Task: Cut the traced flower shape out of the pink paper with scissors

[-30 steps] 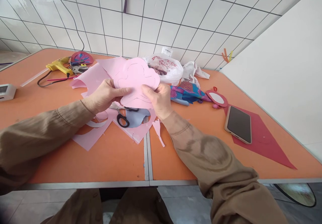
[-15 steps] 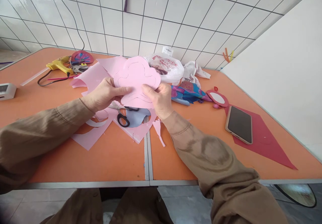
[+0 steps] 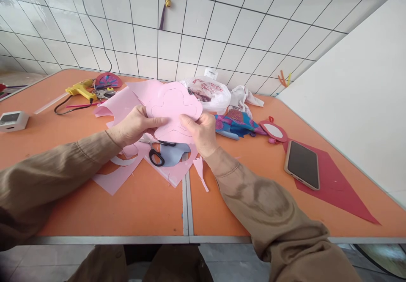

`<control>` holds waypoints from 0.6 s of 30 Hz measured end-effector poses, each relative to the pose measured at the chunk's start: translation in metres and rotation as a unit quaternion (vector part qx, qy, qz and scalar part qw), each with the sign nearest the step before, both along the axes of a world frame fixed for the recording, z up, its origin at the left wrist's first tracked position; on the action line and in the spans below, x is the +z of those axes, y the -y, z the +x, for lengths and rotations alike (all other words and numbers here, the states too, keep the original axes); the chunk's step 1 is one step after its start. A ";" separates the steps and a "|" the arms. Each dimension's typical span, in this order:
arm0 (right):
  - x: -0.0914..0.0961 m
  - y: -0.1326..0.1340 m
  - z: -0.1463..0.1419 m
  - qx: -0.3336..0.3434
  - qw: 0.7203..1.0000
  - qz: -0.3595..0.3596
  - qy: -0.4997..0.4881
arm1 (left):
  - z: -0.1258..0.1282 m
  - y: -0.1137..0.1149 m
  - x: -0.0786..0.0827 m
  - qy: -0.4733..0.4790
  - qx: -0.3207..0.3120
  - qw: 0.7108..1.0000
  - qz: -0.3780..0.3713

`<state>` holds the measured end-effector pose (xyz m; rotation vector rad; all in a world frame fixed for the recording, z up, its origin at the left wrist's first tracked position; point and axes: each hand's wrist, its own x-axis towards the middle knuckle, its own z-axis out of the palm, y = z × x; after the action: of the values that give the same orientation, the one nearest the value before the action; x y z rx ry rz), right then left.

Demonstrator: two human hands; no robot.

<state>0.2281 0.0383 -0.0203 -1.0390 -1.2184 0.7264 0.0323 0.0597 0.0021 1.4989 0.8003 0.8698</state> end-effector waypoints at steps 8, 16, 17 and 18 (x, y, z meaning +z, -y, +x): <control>0.004 0.004 0.000 0.008 1.000 -0.003 0.003 | 0.001 0.000 0.002 0.022 -0.019 1.000 0.001; 0.005 0.003 -0.001 0.012 1.000 0.000 -0.013 | 0.002 -0.001 0.000 0.032 -0.017 0.999 -0.002; 0.004 0.003 -0.001 0.013 1.000 0.001 -0.015 | 0.001 -0.001 0.000 0.032 -0.017 0.999 -0.004; 0.004 0.003 -0.001 0.013 1.000 0.003 -0.016 | 0.001 -0.001 0.000 0.033 -0.018 0.999 -0.006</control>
<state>0.2269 0.0352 -0.0163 -1.0052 -1.2079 0.7565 0.0337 0.0608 0.0018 1.4623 0.7269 0.8807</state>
